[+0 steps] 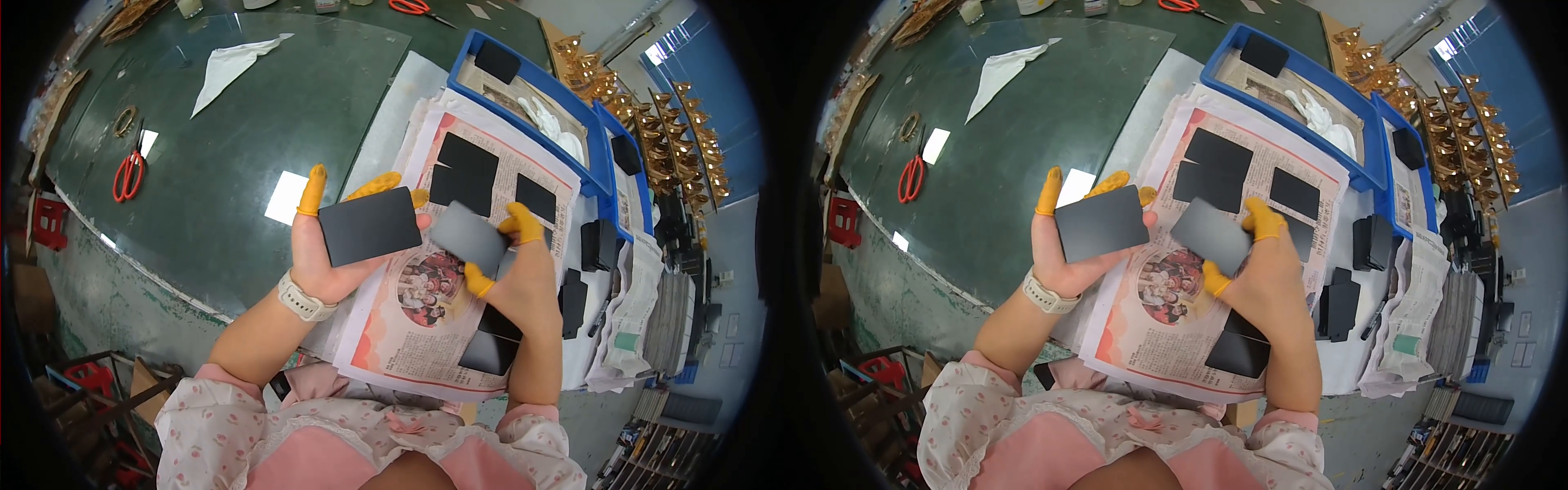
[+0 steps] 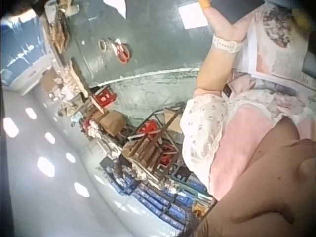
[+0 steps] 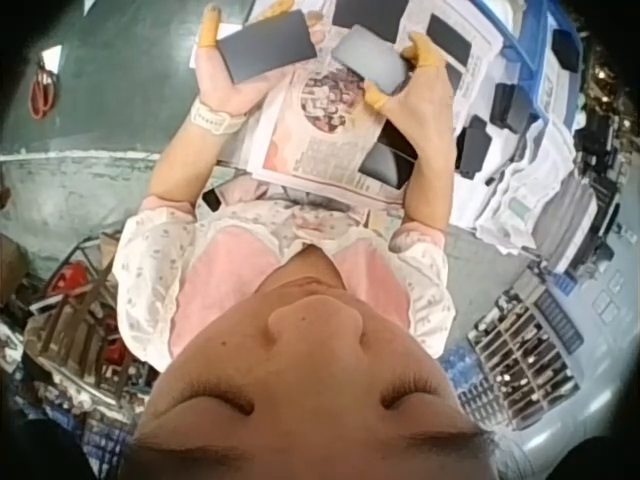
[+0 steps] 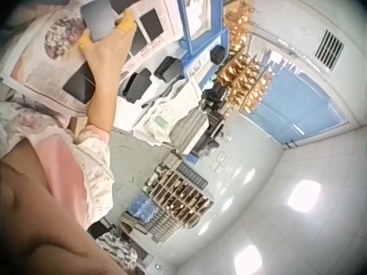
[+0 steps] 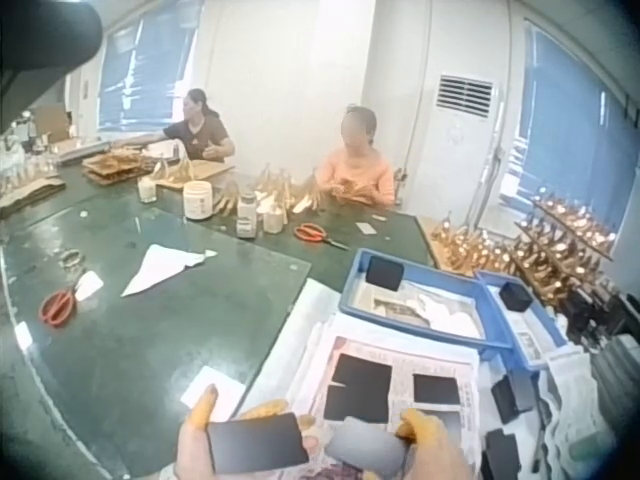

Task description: The person inspects small, black rectangular metal parts on a workbench by hand, checking for defects and sorting them into plastic trays while wearing protective finger cots.

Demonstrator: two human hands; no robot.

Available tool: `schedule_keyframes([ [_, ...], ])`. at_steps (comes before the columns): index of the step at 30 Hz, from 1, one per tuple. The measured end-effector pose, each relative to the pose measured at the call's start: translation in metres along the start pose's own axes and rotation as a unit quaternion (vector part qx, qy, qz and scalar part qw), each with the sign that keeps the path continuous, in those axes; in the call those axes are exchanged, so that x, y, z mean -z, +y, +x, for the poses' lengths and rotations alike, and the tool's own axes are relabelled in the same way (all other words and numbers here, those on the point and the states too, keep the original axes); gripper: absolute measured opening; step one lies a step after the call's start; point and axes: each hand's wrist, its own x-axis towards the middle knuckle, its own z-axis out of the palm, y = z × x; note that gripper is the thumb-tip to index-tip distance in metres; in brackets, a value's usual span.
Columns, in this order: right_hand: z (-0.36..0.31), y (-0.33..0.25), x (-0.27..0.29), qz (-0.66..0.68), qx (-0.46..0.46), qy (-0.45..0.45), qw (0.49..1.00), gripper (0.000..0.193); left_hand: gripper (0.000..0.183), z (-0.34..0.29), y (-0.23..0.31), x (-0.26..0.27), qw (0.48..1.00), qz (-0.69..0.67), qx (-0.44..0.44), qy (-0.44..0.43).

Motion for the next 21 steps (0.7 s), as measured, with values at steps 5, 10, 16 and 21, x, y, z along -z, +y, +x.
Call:
schedule_keyframes([
  [5,-0.006,0.004,0.008,0.06,0.05,0.106,0.991,0.087,0.09,0.001,-0.004,0.003,0.998,0.054,0.032,-0.015],
  [10,-0.01,-0.02,-0.003,0.166,0.249,0.038,0.953,0.067,0.09,0.0,-0.033,-0.003,0.983,0.126,0.08,0.104],
  [16,-0.001,-0.028,-0.01,0.175,0.22,-0.06,0.958,0.085,0.098,-0.002,-0.034,0.007,0.983,0.084,0.165,0.014],
  [21,-0.001,-0.023,-0.013,0.106,0.23,-0.004,0.967,0.096,0.101,-0.002,-0.028,0.003,0.987,0.035,0.154,0.018],
])
